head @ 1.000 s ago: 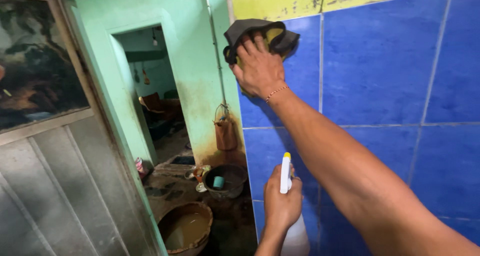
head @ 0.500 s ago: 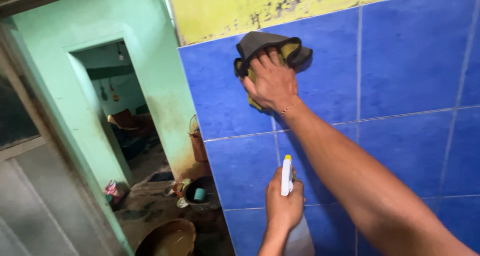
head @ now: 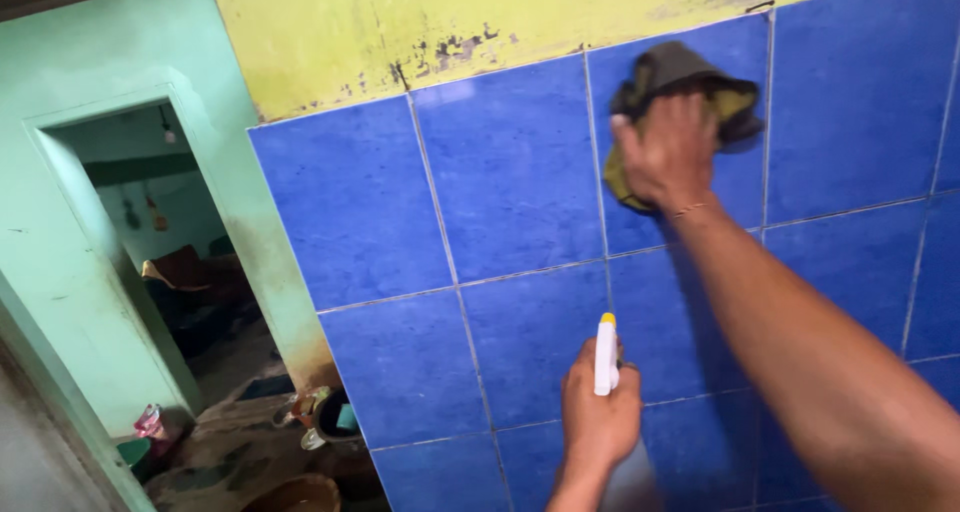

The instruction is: The person sprays a cleaning solution onto blue tiled walls and wipes them with a cloth. The person moves along the wall, repeatedly spraying and wiping different sections to clean the surface.

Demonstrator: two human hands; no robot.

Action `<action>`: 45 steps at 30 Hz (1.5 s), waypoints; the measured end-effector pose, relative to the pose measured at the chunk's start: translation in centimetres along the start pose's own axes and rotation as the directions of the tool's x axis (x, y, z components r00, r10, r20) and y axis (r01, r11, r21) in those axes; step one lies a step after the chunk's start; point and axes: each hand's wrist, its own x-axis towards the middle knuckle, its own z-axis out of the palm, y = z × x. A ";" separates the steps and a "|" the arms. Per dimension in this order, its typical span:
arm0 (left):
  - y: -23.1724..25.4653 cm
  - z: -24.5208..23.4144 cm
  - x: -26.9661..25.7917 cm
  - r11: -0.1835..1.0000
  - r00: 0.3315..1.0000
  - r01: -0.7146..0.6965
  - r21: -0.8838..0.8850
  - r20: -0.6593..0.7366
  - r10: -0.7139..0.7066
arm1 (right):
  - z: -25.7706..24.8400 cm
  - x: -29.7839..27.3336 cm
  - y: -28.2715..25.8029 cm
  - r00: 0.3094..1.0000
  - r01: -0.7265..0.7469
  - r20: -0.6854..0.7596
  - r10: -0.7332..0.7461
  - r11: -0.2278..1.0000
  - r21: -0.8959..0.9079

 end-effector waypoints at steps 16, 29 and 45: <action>1.1 2.8 -0.4 0.985 0.993 0.118 -0.129 -0.015 -0.121 | -1.2 -4.7 -1.7 0.996 -0.090 0.003 0.091 0.968 0.233; -2.2 -4.1 -0.7 0.990 0.972 -0.120 0.071 -0.192 0.132 | -0.3 -9.4 -16.4 0.939 0.199 0.240 -0.246 0.958 0.205; -4.6 -4.2 -4.7 0.999 0.997 0.034 -0.038 -0.067 -0.037 | 2.0 -13.5 -1.1 0.985 -0.154 0.061 0.159 0.984 -0.091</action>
